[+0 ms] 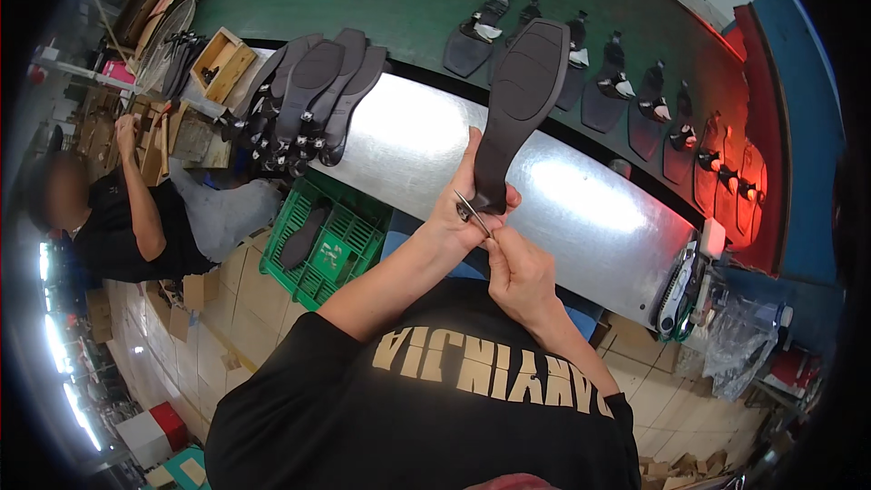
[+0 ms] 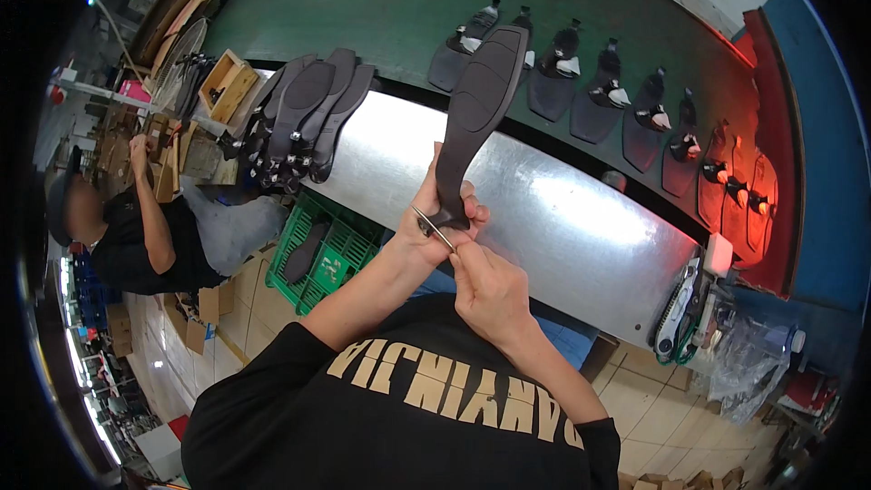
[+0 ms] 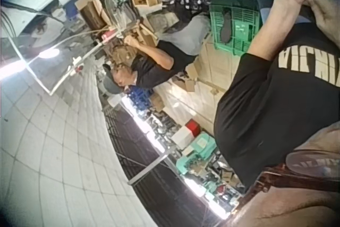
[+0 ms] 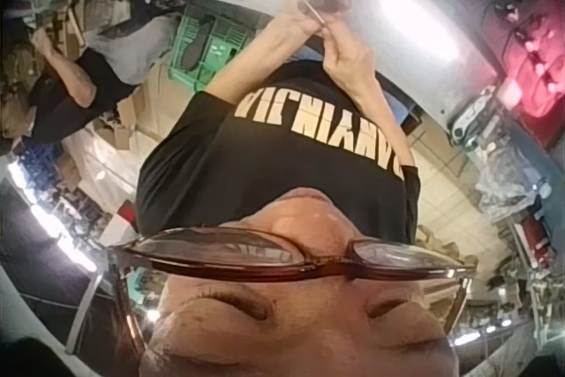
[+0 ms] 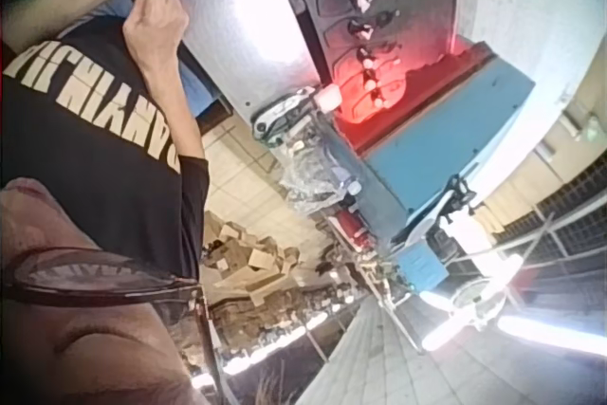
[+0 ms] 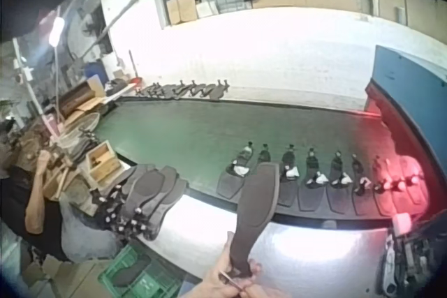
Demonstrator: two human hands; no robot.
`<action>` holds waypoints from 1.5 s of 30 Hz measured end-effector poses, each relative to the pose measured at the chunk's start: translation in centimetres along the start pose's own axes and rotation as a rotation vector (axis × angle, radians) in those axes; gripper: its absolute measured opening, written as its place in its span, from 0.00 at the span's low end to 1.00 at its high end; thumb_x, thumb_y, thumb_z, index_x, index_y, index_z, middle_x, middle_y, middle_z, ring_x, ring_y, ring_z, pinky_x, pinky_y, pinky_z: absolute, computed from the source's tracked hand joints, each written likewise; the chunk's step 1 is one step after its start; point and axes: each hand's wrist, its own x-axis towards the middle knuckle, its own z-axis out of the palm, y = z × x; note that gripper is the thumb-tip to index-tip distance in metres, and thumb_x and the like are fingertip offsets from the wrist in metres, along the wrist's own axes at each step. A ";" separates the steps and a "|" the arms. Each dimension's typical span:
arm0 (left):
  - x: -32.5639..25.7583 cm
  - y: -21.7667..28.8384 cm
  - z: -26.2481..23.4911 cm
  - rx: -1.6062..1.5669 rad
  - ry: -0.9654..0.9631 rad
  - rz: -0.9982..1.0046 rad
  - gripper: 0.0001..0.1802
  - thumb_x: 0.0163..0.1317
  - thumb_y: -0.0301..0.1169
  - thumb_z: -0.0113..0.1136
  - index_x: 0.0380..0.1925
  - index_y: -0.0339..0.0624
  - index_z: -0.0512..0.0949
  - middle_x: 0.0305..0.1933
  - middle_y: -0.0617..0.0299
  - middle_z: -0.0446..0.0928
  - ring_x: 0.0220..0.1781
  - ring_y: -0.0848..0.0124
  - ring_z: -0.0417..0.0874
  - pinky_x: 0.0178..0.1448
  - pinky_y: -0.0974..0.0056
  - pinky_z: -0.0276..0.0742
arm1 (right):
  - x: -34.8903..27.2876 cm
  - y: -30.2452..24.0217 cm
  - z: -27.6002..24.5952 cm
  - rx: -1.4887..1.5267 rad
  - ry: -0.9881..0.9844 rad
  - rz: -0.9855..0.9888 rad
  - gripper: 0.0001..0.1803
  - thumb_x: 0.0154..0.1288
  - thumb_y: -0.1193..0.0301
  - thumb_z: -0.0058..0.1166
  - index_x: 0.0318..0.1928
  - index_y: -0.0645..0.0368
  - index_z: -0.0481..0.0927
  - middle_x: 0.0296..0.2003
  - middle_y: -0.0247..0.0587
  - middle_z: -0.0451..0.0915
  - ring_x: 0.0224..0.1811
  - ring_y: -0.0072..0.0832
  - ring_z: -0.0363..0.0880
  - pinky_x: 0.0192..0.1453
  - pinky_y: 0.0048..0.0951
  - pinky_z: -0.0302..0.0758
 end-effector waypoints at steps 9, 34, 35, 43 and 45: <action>0.2 7.4 -1.1 0.189 0.342 0.261 0.30 0.61 0.62 0.53 0.33 0.43 0.74 0.28 0.59 0.75 0.28 0.61 0.80 0.32 0.60 0.77 | 0.3 1.2 -1.6 -0.052 -0.081 0.080 0.01 0.60 0.77 0.53 0.32 0.59 0.77 0.28 0.43 0.80 0.28 0.37 0.80 0.33 0.33 0.75; 20.9 17.2 -0.8 1.924 0.151 1.230 0.21 0.60 0.40 0.61 0.49 0.40 0.78 0.48 0.50 0.79 0.58 0.54 0.76 0.61 0.56 0.70 | -7.6 14.9 -16.6 -0.883 0.293 0.457 0.25 0.58 0.75 0.53 0.58 0.53 0.75 0.43 0.49 0.73 0.47 0.45 0.71 0.52 0.43 0.69; 22.1 16.8 -0.3 1.948 0.133 1.214 0.21 0.60 0.41 0.61 0.49 0.40 0.78 0.49 0.50 0.79 0.58 0.54 0.76 0.61 0.56 0.70 | -7.9 14.4 -16.6 -0.917 0.337 0.414 0.27 0.58 0.76 0.53 0.61 0.53 0.73 0.49 0.52 0.71 0.51 0.48 0.69 0.56 0.43 0.68; 21.3 15.5 -1.4 2.038 0.225 1.529 0.16 0.57 0.39 0.63 0.41 0.41 0.80 0.46 0.54 0.80 0.53 0.53 0.77 0.58 0.51 0.69 | -8.0 7.2 -16.6 -0.665 0.560 0.388 0.28 0.57 0.80 0.53 0.61 0.60 0.72 0.54 0.53 0.69 0.58 0.48 0.67 0.64 0.41 0.61; 21.2 15.4 -0.3 1.929 0.137 1.351 0.14 0.53 0.36 0.66 0.38 0.41 0.81 0.42 0.57 0.81 0.47 0.58 0.80 0.54 0.53 0.72 | -6.9 7.1 -16.1 -0.638 0.565 0.337 0.27 0.57 0.80 0.53 0.60 0.60 0.74 0.54 0.52 0.69 0.58 0.46 0.67 0.64 0.40 0.61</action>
